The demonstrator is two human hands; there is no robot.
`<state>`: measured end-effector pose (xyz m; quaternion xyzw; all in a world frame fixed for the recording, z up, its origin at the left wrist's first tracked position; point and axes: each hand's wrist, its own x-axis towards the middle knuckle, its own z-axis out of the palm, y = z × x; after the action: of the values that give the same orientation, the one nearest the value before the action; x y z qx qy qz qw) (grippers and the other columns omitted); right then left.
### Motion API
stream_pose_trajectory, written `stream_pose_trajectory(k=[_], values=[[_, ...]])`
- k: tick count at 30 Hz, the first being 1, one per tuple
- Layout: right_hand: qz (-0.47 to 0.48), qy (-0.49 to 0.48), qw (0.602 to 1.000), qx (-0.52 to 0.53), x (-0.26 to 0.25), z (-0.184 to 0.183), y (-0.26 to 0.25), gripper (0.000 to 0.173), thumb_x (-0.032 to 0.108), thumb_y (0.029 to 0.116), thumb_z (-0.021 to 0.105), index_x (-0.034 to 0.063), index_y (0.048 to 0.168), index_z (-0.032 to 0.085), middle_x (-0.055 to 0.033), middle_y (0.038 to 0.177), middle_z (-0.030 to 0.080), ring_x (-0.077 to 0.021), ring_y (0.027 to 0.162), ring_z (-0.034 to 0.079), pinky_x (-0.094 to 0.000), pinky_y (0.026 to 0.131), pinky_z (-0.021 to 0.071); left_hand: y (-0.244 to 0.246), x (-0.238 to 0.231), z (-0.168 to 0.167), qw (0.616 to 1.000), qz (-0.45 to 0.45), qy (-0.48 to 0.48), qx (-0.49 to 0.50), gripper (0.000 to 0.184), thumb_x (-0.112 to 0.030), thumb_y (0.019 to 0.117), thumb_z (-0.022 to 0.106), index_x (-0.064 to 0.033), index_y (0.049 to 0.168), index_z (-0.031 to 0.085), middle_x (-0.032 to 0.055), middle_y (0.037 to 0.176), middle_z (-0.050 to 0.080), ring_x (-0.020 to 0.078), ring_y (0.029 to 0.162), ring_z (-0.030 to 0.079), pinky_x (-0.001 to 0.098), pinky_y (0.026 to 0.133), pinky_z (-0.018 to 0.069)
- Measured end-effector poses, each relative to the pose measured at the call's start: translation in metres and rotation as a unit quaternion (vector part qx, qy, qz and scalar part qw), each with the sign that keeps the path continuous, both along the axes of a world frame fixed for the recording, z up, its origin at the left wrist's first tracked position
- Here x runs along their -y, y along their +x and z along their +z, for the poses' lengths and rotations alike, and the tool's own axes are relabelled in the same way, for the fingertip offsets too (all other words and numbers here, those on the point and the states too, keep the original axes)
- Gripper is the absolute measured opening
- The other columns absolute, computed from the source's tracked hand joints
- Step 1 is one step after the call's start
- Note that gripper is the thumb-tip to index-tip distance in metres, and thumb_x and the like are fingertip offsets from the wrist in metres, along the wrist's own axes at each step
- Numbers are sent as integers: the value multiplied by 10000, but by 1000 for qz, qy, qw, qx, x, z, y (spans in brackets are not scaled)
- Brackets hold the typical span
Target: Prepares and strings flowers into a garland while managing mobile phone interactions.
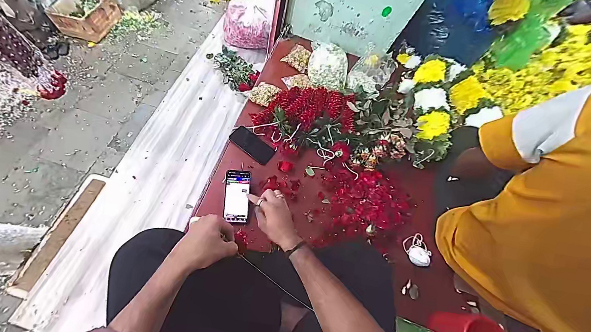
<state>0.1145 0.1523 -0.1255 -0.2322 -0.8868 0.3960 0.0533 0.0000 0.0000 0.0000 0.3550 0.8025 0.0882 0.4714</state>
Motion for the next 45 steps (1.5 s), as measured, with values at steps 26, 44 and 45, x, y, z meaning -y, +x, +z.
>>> stream_pose_trajectory(k=[26, 44, 45], values=[[-165, -353, 917, 83, 14, -55, -43, 797, 237, 876, 773, 13, 1534, 383, -235, 1355, 580, -349, 1232, 574, -513, 1073, 443, -7, 1, 16, 980, 39, -96, -172, 194, -228, 895, 677, -72, 954, 775, 165, 1070, 701, 387, 1162, 581, 606, 986, 410], [-192, -151, 956, 165, 51, -52, -55, 1053, 512, 791, 801, 82, 1608, 294, -238, 1457, 530, -429, 1350, 471, -639, 1148, 264, -23, 16, 15, 970, 107, -75, -207, 167, -227, 895, 700, -81, 910, 779, 168, 1013, 703, 391, 1117, 597, 626, 977, 404], [-191, -138, 956, 172, 53, -53, -56, 1060, 538, 799, 785, 86, 1615, 282, -233, 1475, 518, -429, 1362, 463, -638, 1141, 272, -23, 16, 15, 970, 107, -74, -203, 165, -225, 895, 697, -81, 907, 777, 165, 1007, 701, 388, 1113, 595, 622, 974, 403]])
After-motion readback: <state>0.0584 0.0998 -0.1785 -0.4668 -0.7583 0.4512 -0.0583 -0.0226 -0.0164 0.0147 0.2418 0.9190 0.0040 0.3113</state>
